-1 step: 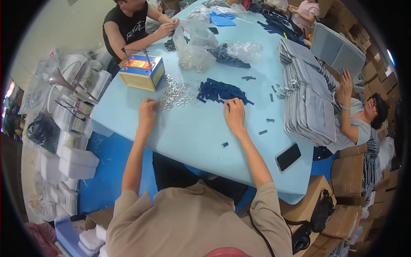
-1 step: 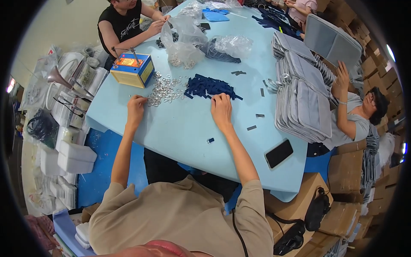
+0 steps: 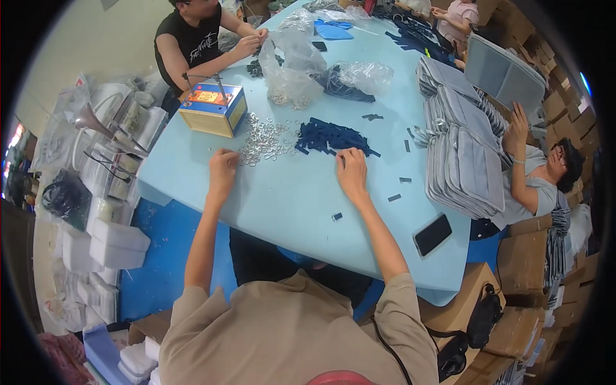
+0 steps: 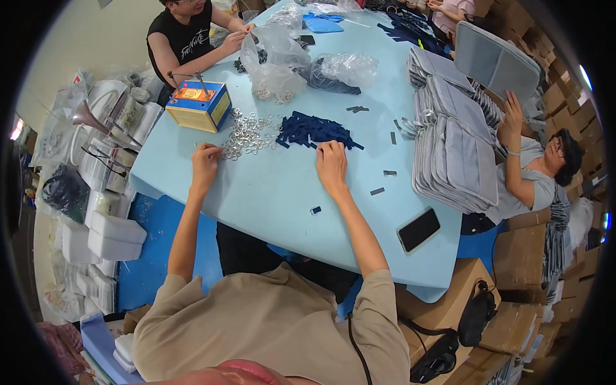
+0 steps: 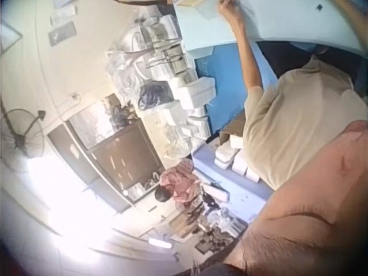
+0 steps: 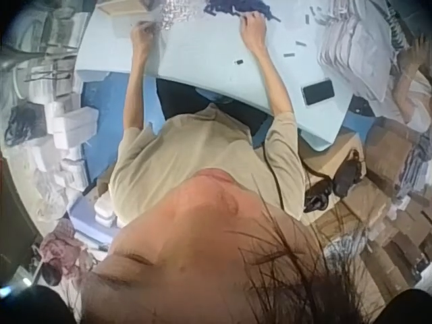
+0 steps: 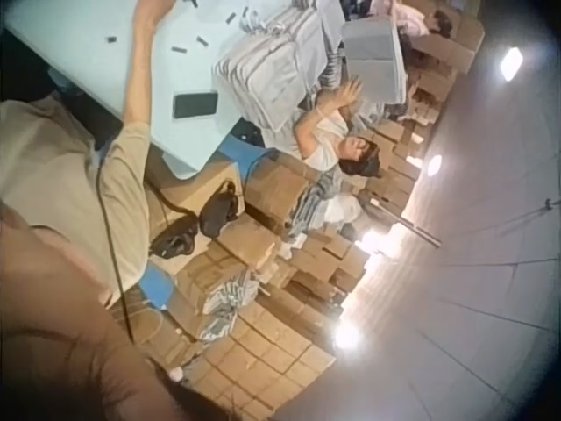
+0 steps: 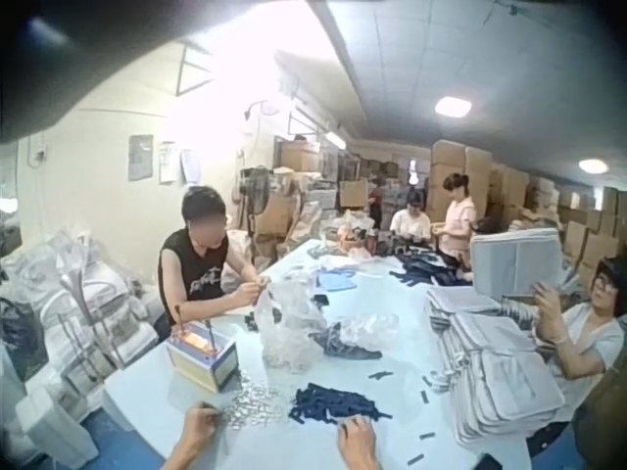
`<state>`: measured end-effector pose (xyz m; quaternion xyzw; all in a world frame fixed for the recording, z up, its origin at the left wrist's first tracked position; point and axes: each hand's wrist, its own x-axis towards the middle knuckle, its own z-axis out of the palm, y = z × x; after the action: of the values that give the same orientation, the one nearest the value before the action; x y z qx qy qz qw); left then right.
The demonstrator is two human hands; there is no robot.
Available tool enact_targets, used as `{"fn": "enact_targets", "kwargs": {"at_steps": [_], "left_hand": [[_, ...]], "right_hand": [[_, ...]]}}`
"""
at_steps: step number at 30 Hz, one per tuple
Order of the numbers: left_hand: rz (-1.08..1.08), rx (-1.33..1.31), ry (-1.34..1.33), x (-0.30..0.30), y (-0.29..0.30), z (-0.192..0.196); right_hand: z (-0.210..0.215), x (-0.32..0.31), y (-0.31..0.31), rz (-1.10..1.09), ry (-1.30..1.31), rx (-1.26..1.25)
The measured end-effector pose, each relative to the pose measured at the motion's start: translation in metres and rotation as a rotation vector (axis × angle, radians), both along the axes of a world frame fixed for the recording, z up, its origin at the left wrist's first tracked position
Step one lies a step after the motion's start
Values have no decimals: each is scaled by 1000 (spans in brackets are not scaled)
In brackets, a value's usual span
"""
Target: Assembling small leather components by manually attaching metal hardware.
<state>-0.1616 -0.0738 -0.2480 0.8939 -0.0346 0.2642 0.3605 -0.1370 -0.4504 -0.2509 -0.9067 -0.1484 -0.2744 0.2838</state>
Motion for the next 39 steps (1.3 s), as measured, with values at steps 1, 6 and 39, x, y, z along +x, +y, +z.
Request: {"fn": "enact_targets", "kwargs": {"at_steps": [1,6,39], "left_hand": [[-2,8,-3,-4,-6,-1],[-251,-271,131,-34,-66,27],[-654,-808,549,-113,-147,52]], "right_hand": [[-2,-2,0,6,79,68],[15,-18,9,16,87,64],[55,-141,-6,438,1043,826]]}}
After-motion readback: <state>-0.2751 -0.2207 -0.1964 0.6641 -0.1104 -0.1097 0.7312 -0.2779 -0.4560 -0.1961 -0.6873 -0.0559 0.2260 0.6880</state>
